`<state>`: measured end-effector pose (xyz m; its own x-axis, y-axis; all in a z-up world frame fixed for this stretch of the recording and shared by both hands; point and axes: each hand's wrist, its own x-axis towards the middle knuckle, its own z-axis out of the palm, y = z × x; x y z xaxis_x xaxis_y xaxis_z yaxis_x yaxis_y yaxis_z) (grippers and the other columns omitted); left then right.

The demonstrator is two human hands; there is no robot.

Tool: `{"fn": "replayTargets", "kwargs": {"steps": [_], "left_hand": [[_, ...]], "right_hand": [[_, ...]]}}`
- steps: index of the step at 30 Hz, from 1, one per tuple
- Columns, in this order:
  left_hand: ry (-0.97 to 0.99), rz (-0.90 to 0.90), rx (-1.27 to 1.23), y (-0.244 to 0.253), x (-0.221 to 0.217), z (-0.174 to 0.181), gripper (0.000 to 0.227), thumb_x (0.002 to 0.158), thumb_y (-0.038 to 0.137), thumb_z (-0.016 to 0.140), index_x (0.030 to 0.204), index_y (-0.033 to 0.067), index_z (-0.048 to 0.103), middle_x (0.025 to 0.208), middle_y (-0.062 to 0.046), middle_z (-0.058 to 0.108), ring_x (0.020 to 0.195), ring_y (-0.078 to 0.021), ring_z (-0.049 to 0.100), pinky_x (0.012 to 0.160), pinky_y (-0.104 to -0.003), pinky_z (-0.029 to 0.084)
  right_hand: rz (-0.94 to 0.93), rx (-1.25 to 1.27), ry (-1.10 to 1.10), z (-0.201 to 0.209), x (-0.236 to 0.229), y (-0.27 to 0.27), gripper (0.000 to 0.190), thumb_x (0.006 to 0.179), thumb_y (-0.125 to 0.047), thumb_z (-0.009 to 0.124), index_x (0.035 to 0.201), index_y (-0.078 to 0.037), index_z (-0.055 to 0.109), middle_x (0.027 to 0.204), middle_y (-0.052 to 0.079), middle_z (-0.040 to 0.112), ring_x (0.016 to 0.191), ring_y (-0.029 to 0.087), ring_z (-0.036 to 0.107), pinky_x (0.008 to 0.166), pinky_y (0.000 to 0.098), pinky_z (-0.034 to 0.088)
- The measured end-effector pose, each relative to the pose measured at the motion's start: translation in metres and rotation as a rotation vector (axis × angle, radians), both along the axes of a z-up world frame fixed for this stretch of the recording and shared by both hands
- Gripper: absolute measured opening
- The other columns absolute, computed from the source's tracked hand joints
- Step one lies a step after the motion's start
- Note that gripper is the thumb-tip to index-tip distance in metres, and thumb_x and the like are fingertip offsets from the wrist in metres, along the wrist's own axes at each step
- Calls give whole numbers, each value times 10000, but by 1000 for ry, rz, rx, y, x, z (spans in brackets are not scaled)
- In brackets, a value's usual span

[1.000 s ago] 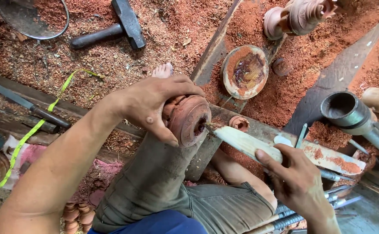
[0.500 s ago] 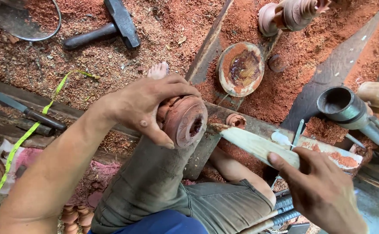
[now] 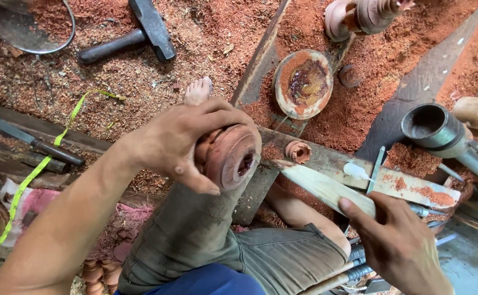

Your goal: Assembling and gluing parts of a decorative wooden pedestal in a workshop.

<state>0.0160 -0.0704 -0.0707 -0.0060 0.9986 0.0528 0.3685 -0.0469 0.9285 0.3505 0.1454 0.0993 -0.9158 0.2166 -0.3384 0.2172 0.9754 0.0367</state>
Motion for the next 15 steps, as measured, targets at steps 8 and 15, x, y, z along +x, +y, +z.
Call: {"fn": "replayTargets", "kwargs": {"steps": [8,15], "left_hand": [[-21,133,148,-43,34,2,1227,524,557,966,1496,161,331,1420,-140,520,1363,-366,547,1184,-508,411],[135,69,-81,-66,44,34,1235,528,295,945,1531,96,251,1475,-281,388,1326,-497,411,1109,-558,371]], "right_hand": [[-197,-308,215,-35,48,-27,551,775,-64,747,1294,-233,674,1254,180,664,953,301,701,773,369,566],[-249,-356,298,-42,65,-53,491,779,-97,773,1253,-191,683,1258,216,681,1011,326,718,839,360,567]]}}
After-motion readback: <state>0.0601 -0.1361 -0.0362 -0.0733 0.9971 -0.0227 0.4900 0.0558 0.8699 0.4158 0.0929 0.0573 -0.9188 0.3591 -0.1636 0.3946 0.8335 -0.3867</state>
